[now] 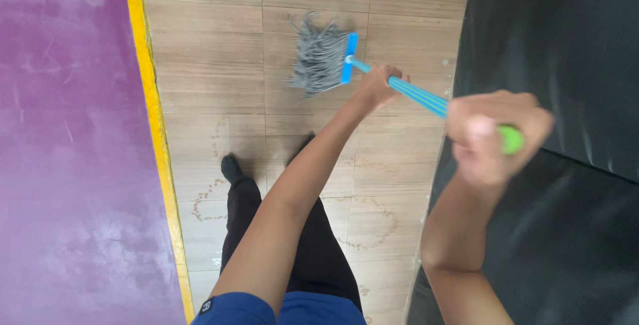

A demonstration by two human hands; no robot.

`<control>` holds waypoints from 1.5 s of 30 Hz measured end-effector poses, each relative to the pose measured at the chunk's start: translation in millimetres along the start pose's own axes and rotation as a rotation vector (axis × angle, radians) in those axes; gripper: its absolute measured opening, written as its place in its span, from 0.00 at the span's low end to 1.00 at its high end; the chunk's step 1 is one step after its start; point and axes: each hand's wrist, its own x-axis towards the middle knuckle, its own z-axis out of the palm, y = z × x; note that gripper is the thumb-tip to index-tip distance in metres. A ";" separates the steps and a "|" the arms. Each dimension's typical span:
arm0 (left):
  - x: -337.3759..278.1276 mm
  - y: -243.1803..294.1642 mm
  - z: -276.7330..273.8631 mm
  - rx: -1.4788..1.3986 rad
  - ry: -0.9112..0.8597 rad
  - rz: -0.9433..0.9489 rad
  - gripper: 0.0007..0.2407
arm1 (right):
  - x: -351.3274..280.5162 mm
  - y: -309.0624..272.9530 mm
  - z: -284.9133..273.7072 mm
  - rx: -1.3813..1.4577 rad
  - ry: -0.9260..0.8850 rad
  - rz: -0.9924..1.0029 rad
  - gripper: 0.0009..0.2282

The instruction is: The person cleans the floor using a mop, periodically pouring liquid from a plastic bottle onto the surface while moving across a court area.

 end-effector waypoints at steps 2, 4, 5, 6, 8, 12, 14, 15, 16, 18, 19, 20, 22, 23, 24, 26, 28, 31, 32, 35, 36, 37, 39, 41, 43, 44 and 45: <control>10.9 -16.3 -2.2 -0.017 -0.006 0.068 0.12 | -2.9 10.4 32.4 -0.374 -0.013 -0.076 0.14; 8.8 -36.8 -9.0 -0.024 -0.017 0.139 0.11 | -3.4 21.8 63.0 -0.448 -0.110 -0.086 0.12; 8.3 -45.1 -19.3 -0.077 -0.042 0.240 0.08 | -2.5 23.3 75.2 -0.412 -0.188 0.030 0.14; 7.7 -49.1 -31.0 -0.129 -0.068 0.341 0.06 | -2.4 19.7 83.2 -0.410 -0.186 0.017 0.14; 1.0 -44.2 -54.2 0.028 -0.120 0.306 0.06 | -7.2 6.1 96.9 -0.359 -0.151 -0.035 0.12; -40.6 -27.8 -111.2 0.241 -0.218 0.089 0.05 | -8.5 -12.8 117.3 -0.148 -0.066 0.005 0.16; -63.1 -31.8 -146.7 0.292 -0.179 0.039 0.05 | -9.3 -11.2 140.1 0.002 -0.063 -0.037 0.18; -71.6 -37.3 -162.5 0.356 -0.187 0.049 0.05 | -11.6 -8.5 150.2 0.000 -0.063 -0.057 0.18; -79.1 -44.8 -175.9 0.420 -0.195 0.059 0.04 | -15.6 -3.8 159.2 0.092 -0.024 -0.054 0.17; -104.1 -72.1 -207.2 0.406 -0.159 0.063 0.06 | -33.4 12.8 177.4 0.185 0.027 -0.052 0.16; -114.1 -86.9 -223.6 0.455 -0.166 0.047 0.07 | -41.6 26.2 187.9 0.259 0.108 -0.030 0.10; -123.8 -101.3 -239.4 0.505 -0.172 0.030 0.08 | -50.9 40.1 197.0 0.332 0.190 -0.010 0.06; -148.2 -125.8 -267.4 0.594 -0.138 0.034 0.07 | -71.0 68.7 211.2 0.438 0.212 0.002 0.11; -161.7 -136.7 -283.7 0.612 -0.131 -0.027 0.07 | -79.3 85.0 222.9 0.466 0.259 0.030 0.10; -175.0 -146.7 -300.9 0.630 -0.124 -0.088 0.07 | -85.6 101.5 237.7 0.495 0.305 0.058 0.09; -200.2 -166.2 -337.3 0.606 -0.118 -0.230 0.07 | -98.7 126.2 268.5 0.477 0.462 0.239 0.04; -227.5 -186.9 -364.9 0.676 -0.059 -0.311 0.07 | -118.5 135.7 294.0 0.273 0.363 0.332 0.15; -269.9 -221.7 -390.5 0.602 0.065 -0.341 0.11 | -139.0 145.4 336.3 0.281 0.512 0.519 0.14; -277.7 -233.0 -391.6 0.625 0.122 -0.296 0.13 | -145.6 148.4 346.3 0.304 0.528 0.616 0.11; -307.5 -254.5 -400.3 0.607 0.165 -0.356 0.16 | -169.4 148.4 367.0 0.411 0.471 0.569 0.14; -319.9 -257.5 -399.5 0.614 0.147 -0.362 0.16 | -178.0 145.8 367.3 0.415 0.488 0.580 0.14; -324.9 -258.5 -398.9 0.678 0.195 -0.174 0.17 | -181.5 143.8 364.2 0.420 0.477 0.560 0.15; -327.4 -256.8 -387.2 0.741 0.227 0.020 0.19 | -188.9 133.1 347.0 0.430 0.480 0.541 0.16; -329.7 -252.9 -365.4 0.759 0.273 0.081 0.16 | -200.7 114.3 316.8 0.410 0.493 0.521 0.16; -326.5 -248.1 -334.3 0.690 0.186 -0.012 0.12 | -211.9 92.5 276.4 0.378 0.511 0.524 0.17; -321.8 -245.0 -315.5 0.617 0.117 -0.102 0.09 | -216.6 81.2 253.6 0.341 0.512 0.520 0.17; -313.2 -241.8 -289.4 0.622 0.098 -0.113 0.09 | -219.9 71.3 226.7 0.302 0.508 0.492 0.17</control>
